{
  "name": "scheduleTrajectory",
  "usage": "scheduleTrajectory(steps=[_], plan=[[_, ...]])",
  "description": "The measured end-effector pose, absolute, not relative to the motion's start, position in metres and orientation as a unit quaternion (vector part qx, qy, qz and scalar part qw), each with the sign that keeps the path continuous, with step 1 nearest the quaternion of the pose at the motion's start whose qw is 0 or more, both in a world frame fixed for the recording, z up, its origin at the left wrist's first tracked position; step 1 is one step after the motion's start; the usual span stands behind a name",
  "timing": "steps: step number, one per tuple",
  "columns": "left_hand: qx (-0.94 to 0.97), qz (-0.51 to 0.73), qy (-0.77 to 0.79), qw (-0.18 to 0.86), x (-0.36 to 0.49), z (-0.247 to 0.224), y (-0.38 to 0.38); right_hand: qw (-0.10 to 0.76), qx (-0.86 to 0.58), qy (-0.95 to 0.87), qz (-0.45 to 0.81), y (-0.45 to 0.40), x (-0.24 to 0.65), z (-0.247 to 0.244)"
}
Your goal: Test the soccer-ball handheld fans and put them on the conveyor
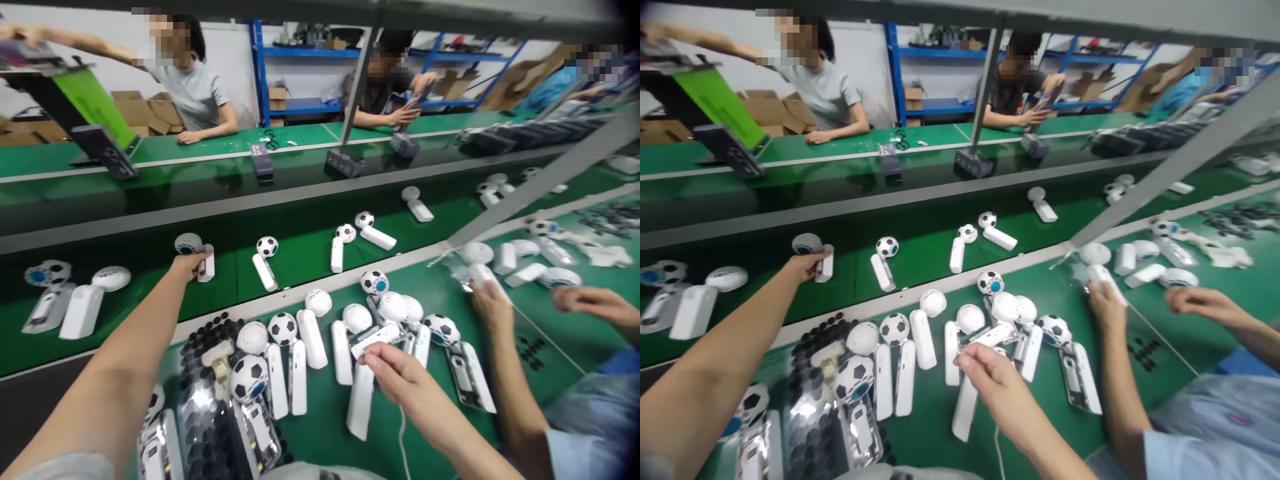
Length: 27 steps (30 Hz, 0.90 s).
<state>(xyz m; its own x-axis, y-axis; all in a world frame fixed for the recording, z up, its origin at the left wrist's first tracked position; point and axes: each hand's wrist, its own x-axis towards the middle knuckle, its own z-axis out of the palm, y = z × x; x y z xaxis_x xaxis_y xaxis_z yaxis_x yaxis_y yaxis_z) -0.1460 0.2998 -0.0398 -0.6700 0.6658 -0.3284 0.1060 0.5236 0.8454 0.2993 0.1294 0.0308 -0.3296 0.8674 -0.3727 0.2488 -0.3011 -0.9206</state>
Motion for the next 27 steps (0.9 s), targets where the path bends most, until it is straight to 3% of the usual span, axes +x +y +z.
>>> scheduleTrajectory(steps=[7,16,20,27], plan=[[0.232,0.483,0.729,0.425,-0.095,-0.033,0.301,0.273,-0.49,-0.553,0.616,0.115,0.301,0.045],[0.354,0.56,0.458,0.592,0.006,0.049,0.209,0.295,-0.454,-0.609,0.58,0.105,0.283,0.051],[0.359,0.524,0.436,0.638,0.05,0.063,0.161,0.306,-0.431,-0.651,0.545,0.1,0.271,0.052],[0.337,0.498,0.498,0.625,0.093,0.054,0.121,0.304,-0.399,-0.682,0.533,0.088,0.259,0.061]])
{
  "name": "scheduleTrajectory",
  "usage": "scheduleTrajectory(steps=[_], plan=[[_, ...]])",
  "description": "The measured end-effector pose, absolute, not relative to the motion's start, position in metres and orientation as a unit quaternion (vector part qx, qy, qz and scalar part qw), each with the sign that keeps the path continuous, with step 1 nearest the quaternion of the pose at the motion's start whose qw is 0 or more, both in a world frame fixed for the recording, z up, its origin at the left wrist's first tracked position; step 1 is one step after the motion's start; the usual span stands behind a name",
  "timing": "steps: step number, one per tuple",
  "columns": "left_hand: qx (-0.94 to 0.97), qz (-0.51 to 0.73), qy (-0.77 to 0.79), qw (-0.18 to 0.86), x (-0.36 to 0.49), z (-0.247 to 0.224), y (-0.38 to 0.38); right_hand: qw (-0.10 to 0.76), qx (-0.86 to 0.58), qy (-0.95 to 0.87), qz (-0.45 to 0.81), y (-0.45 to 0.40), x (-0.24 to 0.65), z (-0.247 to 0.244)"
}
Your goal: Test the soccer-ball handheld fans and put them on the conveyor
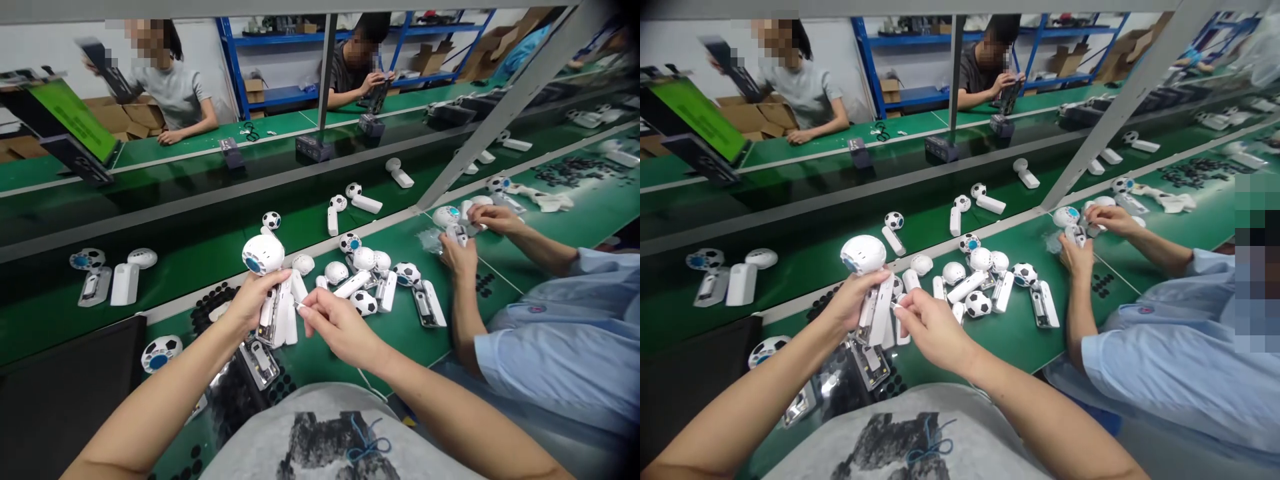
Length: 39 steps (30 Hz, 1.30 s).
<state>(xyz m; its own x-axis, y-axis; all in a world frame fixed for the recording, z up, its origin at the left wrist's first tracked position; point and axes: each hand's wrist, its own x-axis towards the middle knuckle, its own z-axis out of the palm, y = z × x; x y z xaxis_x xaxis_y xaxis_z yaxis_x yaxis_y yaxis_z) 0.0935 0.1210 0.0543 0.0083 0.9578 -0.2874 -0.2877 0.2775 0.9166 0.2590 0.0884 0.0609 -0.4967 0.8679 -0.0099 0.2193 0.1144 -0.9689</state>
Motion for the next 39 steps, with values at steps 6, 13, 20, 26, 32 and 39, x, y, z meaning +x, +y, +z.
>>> scheduleTrajectory(steps=[6,13,20,26,32,39], plan=[[0.361,0.469,0.507,0.627,0.105,0.059,0.108,0.302,-0.392,-0.673,0.55,0.085,0.258,0.056],[0.415,0.434,0.497,0.627,0.112,0.06,0.103,0.27,-0.403,-0.679,0.551,0.086,0.265,0.051],[0.439,0.365,0.498,0.653,0.11,0.056,0.102,0.249,-0.387,-0.645,0.61,0.088,0.269,0.043],[0.37,0.361,0.517,0.682,0.114,0.05,0.099,0.247,-0.392,-0.626,0.628,0.087,0.266,0.037],[0.446,0.389,0.535,0.603,0.097,0.045,0.119,0.235,-0.418,-0.616,0.625,0.094,0.27,0.038],[0.365,0.429,0.692,0.452,-0.027,0.019,0.208,0.252,-0.482,-0.557,0.628,0.103,0.312,0.036]])
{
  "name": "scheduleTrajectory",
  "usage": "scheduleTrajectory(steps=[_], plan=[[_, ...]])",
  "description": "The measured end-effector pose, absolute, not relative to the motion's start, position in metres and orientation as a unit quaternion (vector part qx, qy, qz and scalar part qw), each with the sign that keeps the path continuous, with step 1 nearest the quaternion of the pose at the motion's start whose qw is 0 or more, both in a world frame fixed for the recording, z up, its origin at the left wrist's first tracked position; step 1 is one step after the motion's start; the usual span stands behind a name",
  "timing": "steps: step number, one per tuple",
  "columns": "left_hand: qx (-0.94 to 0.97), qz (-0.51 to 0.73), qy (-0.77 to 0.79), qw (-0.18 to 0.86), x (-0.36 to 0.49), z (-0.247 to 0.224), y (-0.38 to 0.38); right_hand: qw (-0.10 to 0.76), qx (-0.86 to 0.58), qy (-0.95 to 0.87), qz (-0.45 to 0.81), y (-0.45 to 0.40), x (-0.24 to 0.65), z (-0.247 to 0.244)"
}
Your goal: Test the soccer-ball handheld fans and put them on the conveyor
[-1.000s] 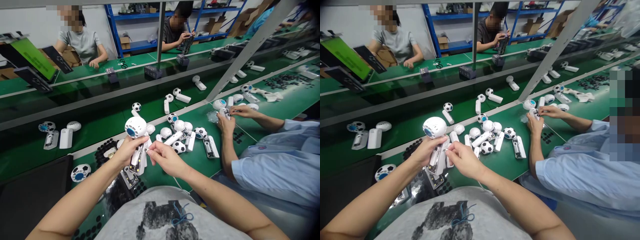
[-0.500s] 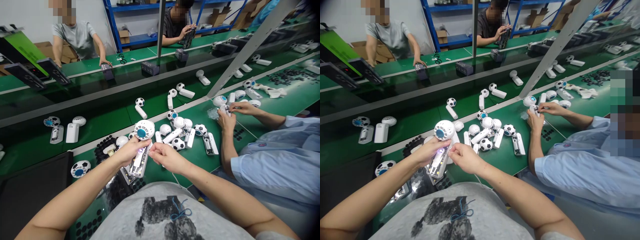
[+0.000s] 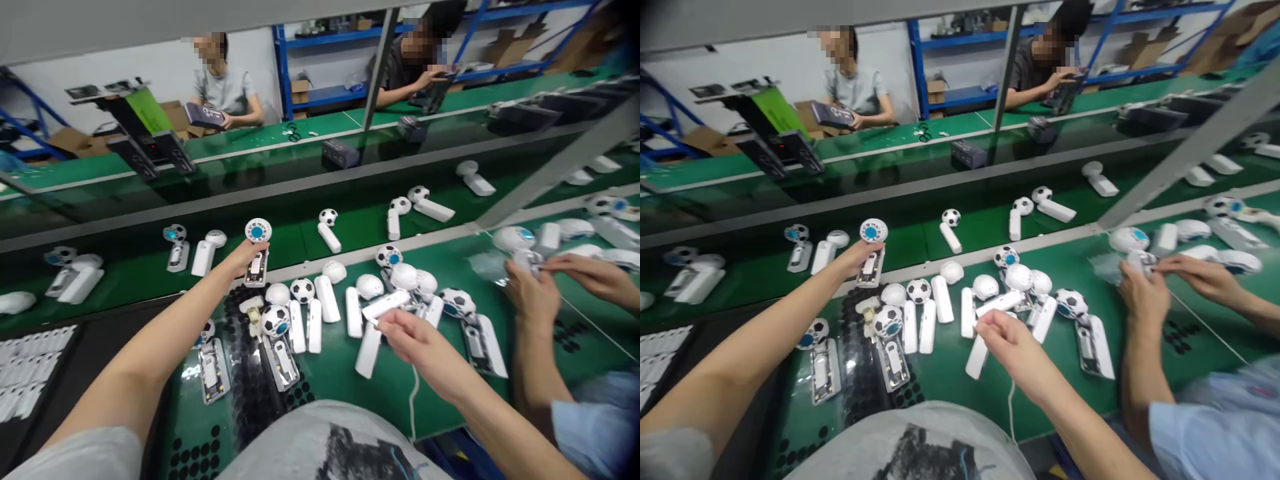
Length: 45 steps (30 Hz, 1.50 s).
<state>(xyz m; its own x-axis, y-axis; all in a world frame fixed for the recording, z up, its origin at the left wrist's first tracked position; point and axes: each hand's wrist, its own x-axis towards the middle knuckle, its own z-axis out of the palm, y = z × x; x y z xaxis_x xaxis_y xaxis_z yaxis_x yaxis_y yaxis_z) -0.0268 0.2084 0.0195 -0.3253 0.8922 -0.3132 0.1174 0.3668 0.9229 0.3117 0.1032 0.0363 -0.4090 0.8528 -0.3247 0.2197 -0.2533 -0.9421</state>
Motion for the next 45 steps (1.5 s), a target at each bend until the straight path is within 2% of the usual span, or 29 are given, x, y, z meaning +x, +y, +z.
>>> scheduleTrajectory(steps=[7,14,18,22,27,32,38,45], plan=[[0.36,0.367,0.767,0.384,-0.069,-0.028,0.263,0.219,-0.5,-0.559,0.624,0.102,0.3,0.037],[0.348,0.397,0.838,0.141,-0.12,-0.016,0.259,0.202,-0.516,-0.546,0.629,0.112,0.299,0.037],[0.311,0.394,0.858,0.112,-0.145,-0.017,0.235,0.199,-0.515,-0.54,0.635,0.116,0.294,0.038],[0.282,0.435,0.835,0.186,-0.143,-0.017,0.226,0.201,-0.505,-0.55,0.634,0.116,0.293,0.038],[0.285,0.491,0.727,0.387,-0.106,0.012,0.222,0.224,-0.489,-0.557,0.633,0.114,0.299,0.04],[0.233,0.563,0.533,0.588,-0.023,0.04,0.19,0.261,-0.46,-0.602,0.598,0.108,0.294,0.045],[0.235,0.519,0.469,0.675,0.069,0.052,0.143,0.288,-0.439,-0.637,0.565,0.097,0.28,0.049],[0.301,0.423,0.442,0.732,0.099,0.055,0.112,0.31,-0.399,-0.642,0.577,0.086,0.271,0.055]])
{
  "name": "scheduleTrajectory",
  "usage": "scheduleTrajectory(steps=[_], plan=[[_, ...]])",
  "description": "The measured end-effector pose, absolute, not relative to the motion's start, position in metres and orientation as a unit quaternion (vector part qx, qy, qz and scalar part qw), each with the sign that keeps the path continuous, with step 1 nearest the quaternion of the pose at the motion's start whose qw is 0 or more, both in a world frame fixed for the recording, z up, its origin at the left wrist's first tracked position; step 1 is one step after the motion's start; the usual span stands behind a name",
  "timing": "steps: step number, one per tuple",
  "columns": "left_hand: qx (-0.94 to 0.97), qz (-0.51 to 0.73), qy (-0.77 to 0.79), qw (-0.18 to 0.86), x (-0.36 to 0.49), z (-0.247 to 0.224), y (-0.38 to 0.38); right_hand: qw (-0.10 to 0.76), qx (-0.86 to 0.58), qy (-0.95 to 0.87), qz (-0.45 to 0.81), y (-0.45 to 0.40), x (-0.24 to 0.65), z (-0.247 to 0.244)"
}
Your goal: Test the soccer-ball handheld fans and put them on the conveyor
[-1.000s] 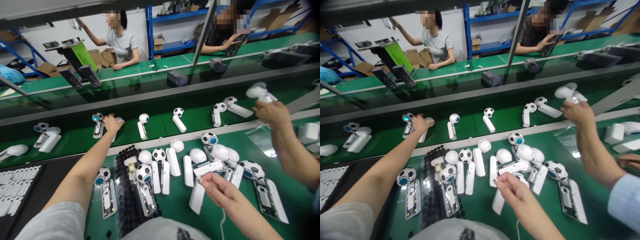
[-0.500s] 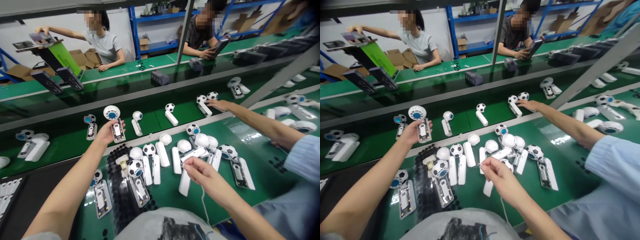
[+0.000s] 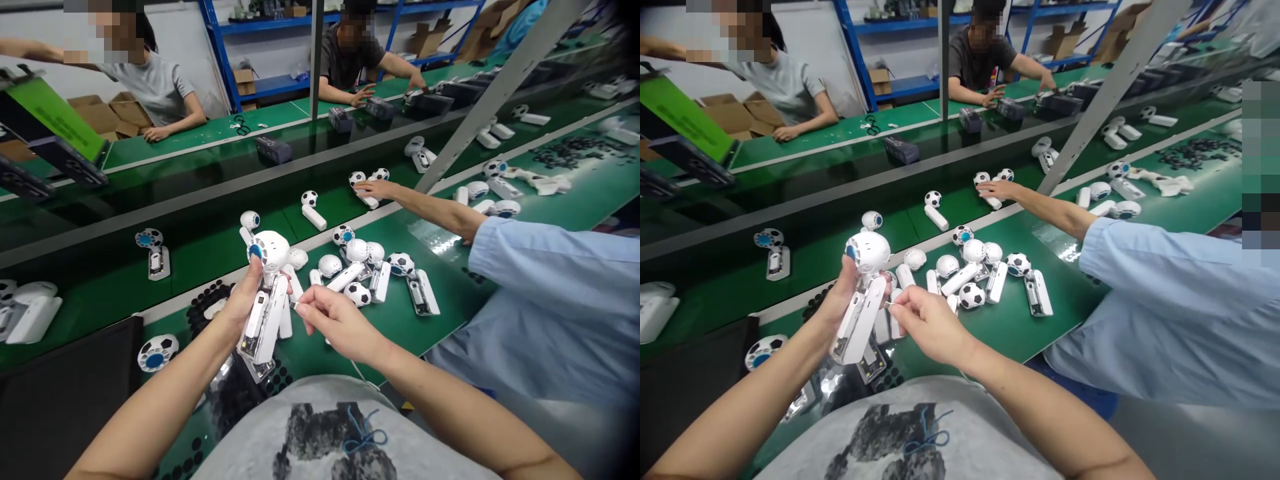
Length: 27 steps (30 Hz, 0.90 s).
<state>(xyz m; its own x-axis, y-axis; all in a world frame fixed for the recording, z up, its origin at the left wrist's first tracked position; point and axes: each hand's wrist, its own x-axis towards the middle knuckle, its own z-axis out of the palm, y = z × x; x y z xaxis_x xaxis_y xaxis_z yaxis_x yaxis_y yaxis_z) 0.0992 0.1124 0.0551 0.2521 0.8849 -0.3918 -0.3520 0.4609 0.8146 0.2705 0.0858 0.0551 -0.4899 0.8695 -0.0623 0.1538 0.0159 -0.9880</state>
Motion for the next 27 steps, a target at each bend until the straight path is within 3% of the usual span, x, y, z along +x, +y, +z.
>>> scheduleTrajectory(steps=[16,21,27], plan=[[0.489,0.403,0.531,0.563,0.108,0.055,0.096,0.256,-0.415,-0.698,0.525,0.077,0.271,0.054],[0.48,0.405,0.535,0.565,0.105,0.053,0.096,0.284,-0.426,-0.713,0.479,0.073,0.267,0.053],[0.413,0.458,0.463,0.637,0.104,0.043,0.09,0.258,-0.387,-0.655,0.595,0.072,0.266,0.058]])
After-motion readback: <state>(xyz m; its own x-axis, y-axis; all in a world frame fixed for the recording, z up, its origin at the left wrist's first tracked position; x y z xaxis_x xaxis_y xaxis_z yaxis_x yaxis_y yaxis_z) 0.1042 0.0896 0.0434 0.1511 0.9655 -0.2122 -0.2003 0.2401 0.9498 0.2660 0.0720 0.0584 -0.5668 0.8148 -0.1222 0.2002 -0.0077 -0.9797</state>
